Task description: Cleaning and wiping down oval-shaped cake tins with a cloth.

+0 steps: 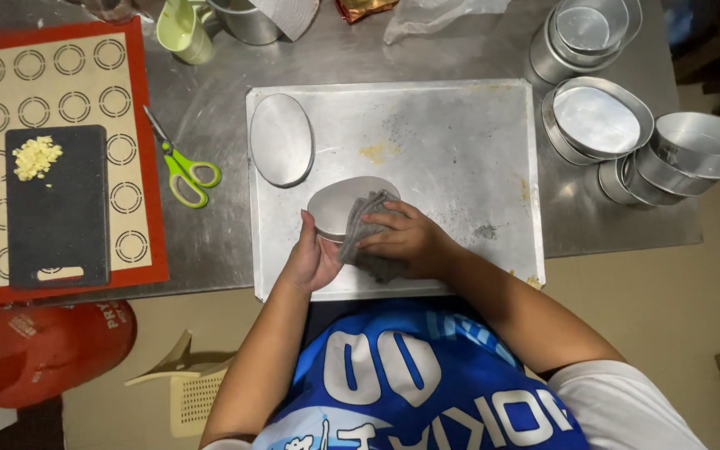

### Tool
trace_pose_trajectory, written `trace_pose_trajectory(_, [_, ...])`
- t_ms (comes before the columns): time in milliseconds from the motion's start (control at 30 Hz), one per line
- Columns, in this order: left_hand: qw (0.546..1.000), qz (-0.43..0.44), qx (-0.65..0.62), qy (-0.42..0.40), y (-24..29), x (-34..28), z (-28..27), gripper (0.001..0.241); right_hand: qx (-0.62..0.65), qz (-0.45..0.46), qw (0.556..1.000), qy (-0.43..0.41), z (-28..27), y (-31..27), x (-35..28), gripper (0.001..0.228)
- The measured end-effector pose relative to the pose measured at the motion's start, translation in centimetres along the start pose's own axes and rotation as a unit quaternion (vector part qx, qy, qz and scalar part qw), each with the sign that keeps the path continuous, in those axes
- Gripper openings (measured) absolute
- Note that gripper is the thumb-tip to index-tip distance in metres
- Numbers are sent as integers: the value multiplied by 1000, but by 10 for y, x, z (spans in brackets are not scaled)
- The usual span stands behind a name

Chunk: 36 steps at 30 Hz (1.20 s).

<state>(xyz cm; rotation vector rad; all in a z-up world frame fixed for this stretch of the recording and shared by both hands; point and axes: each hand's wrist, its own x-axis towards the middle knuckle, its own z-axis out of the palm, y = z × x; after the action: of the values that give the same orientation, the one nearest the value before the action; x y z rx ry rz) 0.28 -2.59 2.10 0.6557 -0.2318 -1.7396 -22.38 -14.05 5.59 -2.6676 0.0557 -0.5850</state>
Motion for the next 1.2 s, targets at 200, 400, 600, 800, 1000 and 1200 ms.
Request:
trace_pose_trajectory(200, [1000,6,20,-2,4,-2,4,91,76,85,993,5,-17,-2,-4,43])
trace_pose_trajectory(400, [1000,-3,17,-7,11,1,10,90,140,78,985,61,-24,6,-2,31])
trace_pose_trajectory(600, [1000,-4,3,11,1,-1,-1,88,179,97,976,73,-19,8,-15,33])
trace_pose_trajectory(800, [995,38,91,0,-16,-11,-19,56,91,261,957,88,-25,25,-43,38])
trace_pose_trajectory(1000, [803,72,590,44,-13,-28,60,31,256,375,867,206,-6,40,-63,41])
trace_pose_trajectory(1200, [583,205,786,-25,-25,-31,77,26,464,496,629,378,-9,31,-58,39])
